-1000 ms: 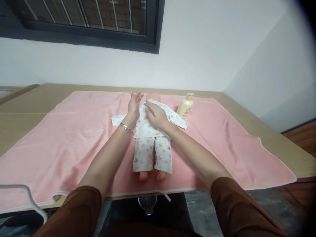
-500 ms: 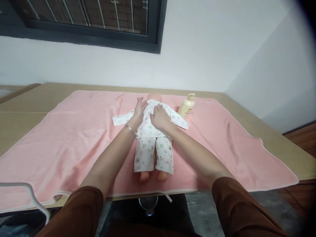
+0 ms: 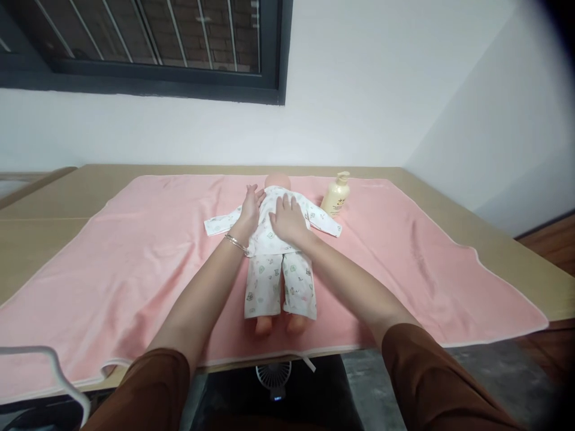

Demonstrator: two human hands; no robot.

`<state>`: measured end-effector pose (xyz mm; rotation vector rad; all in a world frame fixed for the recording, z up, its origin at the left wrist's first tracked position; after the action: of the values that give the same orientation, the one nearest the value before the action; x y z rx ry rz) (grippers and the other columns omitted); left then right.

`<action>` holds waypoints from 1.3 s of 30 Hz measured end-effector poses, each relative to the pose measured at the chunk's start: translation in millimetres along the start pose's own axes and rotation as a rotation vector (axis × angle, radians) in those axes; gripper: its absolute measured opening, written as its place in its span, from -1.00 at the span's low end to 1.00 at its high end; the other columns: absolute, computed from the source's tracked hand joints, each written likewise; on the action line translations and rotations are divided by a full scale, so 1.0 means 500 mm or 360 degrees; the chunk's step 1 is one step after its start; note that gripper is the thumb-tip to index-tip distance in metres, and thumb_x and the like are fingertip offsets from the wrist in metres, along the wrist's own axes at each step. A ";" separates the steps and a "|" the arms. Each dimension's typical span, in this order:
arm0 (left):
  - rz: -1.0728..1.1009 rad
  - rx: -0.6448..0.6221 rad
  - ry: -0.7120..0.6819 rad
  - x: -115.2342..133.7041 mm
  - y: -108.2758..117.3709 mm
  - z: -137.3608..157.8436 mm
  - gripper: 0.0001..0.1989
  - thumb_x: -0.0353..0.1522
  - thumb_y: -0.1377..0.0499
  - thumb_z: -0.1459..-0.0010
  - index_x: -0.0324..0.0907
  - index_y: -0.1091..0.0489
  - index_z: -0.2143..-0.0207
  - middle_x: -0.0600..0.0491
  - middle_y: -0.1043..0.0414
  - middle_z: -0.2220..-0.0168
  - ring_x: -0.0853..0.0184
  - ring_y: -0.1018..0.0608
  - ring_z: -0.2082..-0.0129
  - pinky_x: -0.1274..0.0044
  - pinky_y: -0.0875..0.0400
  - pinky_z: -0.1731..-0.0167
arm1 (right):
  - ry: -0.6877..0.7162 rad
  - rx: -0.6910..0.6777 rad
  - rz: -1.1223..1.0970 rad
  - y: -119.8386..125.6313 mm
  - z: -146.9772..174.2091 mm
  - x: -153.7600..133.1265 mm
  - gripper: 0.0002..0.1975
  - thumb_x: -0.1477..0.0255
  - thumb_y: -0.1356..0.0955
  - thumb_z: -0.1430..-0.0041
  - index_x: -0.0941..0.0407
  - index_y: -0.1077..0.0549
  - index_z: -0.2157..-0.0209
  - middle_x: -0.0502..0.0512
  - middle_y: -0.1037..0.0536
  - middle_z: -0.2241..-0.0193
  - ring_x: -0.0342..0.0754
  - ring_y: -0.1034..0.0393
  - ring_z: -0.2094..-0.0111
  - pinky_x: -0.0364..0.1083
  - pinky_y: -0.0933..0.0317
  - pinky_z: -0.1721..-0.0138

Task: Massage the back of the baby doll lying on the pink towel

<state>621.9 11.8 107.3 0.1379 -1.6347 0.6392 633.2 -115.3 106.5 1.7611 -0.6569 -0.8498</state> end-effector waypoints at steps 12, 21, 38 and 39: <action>-0.1433 -0.0106 -0.0434 -0.028 -0.007 0.011 -0.48 -0.18 0.10 -0.44 -0.18 -0.26 -0.33 -0.07 -0.13 -0.43 0.18 -0.09 -0.47 0.31 0.14 -0.44 | 0.0031 0.0023 -0.0228 0.004 -0.042 0.054 -0.32 0.20 -0.13 -0.48 0.35 -0.07 -0.43 0.40 0.00 -0.44 0.23 0.15 -0.46 0.17 0.20 -0.41; -0.2155 -0.0038 -0.0213 -0.012 -0.025 -0.014 -0.39 -0.10 0.14 -0.38 -0.20 -0.21 -0.35 -0.12 -0.04 -0.46 0.06 -0.04 -0.47 0.16 0.09 -0.40 | 0.0164 0.0082 -0.0230 -0.004 -0.028 0.049 -0.43 0.38 -0.12 -0.41 0.26 -0.22 -0.37 0.26 -0.15 -0.41 0.15 0.06 -0.43 0.11 0.16 -0.40; -0.2174 -0.0152 -0.0648 0.018 -0.039 0.011 -0.68 -0.35 0.01 -0.33 -0.09 -0.56 0.14 -0.03 -0.61 0.02 0.15 -0.57 -0.01 0.43 -0.39 0.00 | -0.0015 0.0075 0.0089 0.018 -0.021 0.013 -0.58 0.46 -0.13 -0.41 0.28 -0.47 -0.10 0.45 -0.51 -0.06 0.23 -0.40 -0.10 0.06 -0.27 -0.03; -0.2160 -0.0145 -0.0654 0.017 -0.035 0.012 -0.68 -0.34 0.00 -0.34 -0.09 -0.56 0.12 -0.02 -0.60 -0.01 0.15 -0.56 -0.03 0.43 -0.38 -0.02 | 0.0002 0.0079 0.0082 0.021 -0.020 0.013 -0.58 0.45 -0.13 -0.41 0.28 -0.47 -0.10 0.44 -0.51 -0.07 0.23 -0.40 -0.11 0.07 -0.26 -0.05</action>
<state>622.7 -3.6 121.1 1.2391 -1.5235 -0.5404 644.6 -118.3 117.1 1.7813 -0.7251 -0.8033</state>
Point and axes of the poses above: each hand's wrist, its own z-axis away from the middle knuckle, its own y-axis out of the back of the hand, x = y × z, the point moved 2 cm from there along -z, towards the middle knuckle
